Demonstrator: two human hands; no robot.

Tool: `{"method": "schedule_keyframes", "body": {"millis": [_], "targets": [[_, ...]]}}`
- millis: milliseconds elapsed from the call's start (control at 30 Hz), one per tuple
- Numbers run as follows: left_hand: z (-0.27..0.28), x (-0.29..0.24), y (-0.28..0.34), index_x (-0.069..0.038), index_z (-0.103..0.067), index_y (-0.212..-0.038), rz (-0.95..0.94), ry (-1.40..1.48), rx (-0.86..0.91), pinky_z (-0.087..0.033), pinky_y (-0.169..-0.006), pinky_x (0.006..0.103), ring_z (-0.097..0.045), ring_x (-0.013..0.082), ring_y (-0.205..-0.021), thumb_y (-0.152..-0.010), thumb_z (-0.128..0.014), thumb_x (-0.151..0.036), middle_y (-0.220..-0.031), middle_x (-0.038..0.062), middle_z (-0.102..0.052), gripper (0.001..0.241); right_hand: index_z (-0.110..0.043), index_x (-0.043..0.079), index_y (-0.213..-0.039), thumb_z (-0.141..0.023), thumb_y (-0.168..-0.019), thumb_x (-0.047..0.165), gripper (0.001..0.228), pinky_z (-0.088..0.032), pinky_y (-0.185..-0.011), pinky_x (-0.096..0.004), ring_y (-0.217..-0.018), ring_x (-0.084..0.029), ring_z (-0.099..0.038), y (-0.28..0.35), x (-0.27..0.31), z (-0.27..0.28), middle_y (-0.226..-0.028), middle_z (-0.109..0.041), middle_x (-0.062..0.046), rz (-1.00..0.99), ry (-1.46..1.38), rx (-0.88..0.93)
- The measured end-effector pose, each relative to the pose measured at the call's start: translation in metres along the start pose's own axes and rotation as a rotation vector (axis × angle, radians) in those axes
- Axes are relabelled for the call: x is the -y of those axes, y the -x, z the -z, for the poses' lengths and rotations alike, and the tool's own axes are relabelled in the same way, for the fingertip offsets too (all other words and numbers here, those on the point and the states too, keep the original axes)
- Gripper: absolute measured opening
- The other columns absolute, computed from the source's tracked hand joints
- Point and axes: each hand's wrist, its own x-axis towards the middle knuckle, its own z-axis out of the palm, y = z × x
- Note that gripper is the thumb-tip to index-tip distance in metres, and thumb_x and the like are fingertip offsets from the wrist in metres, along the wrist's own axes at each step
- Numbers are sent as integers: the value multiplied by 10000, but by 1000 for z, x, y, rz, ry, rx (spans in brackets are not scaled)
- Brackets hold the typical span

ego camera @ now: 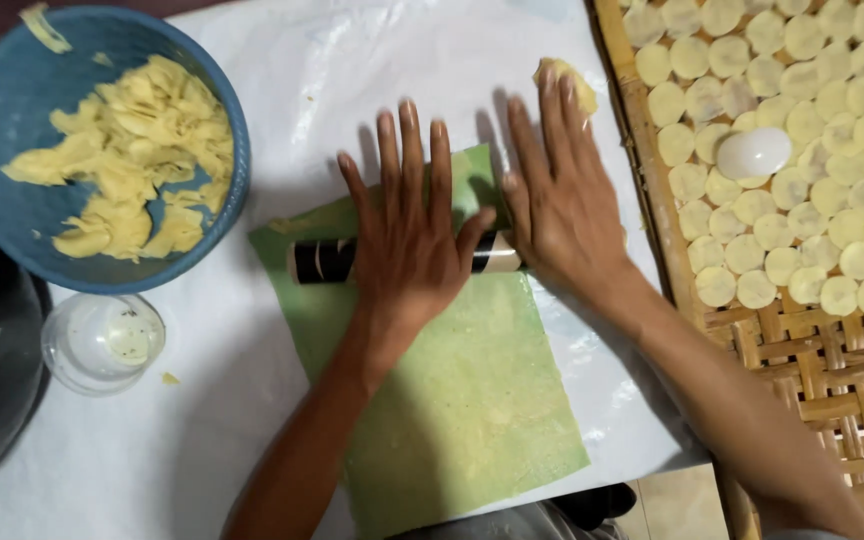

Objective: Flattening dough paste into small circular discs using a rolling pin.

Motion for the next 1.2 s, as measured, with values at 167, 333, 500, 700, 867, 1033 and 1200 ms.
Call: {"method": "schedule_keyframes", "body": {"millis": [167, 333, 500, 700, 867, 1033, 1200], "targets": [[-10, -5, 65, -26, -186, -1630, -114, 204, -113, -232, -1292, 669, -207, 453, -1605, -1079, -449, -534, -1700, 268, -191, 794, -333, -26, -1562, -269, -1150, 266, 509, -256, -1316, -519, -1593, -411, -176, 40, -4, -2, -1683, -198, -232, 99, -264, -138], [-25, -4, 102, -105, -596, -1439, -220, 276, -455, -476, -1116, 571, -597, 384, -1353, -1051, -595, -274, -1490, 206, -564, 423, -545, -17, -1442, -346, -1106, 141, 421, -332, -1223, -504, -1527, -435, -286, 59, -6, 2, -1630, -346, -251, 140, -374, -218], [-28, 5, 94, -73, -710, -1261, -194, 361, -505, -547, -1060, 486, -705, 335, -1137, -1028, -663, -233, -1185, 162, -694, 287, -731, 88, -1189, -709, -945, 246, 291, -496, -1083, -480, -1305, -369, -606, 90, -16, -19, -1357, -626, -155, 241, -216, -300], [-22, 15, 60, -113, -702, -1289, -137, 274, -528, -491, -1097, 532, -676, 336, -1191, -1015, -703, -255, -1232, 136, -692, 308, -759, 147, -1221, -724, -977, 258, 270, -544, -1011, -478, -1212, -355, -655, 65, -21, -23, -1263, -671, -137, 235, -9, -318], [-40, 27, 53, -131, -615, -1371, -167, 211, -375, -501, -1024, 507, -646, 315, -1091, -965, -708, -424, -1146, 129, -634, 509, -752, 56, -1172, -719, -1003, 172, 208, -558, -946, -495, -1131, -391, -662, 41, -12, -10, -1208, -656, -181, 192, -5, -367], [-22, 38, 38, -64, -562, -1409, -143, 183, -347, -521, -889, 432, -651, 272, -889, -1019, -572, -512, -953, 101, -620, 594, -697, 53, -1264, -708, -983, 89, 284, -527, -981, -521, -1177, -412, -597, 46, -17, -24, -1254, -581, -172, 196, -71, -501], [3, 49, 28, -24, -564, -1368, 12, 454, -319, -505, -838, 487, -653, 369, -920, -1069, -462, -537, -989, 157, -615, 603, -720, 45, -1222, -653, -957, 76, 275, -568, -799, -451, -982, -359, -656, 46, -2, -23, -1038, -641, -170, 157, -163, -224]]}}
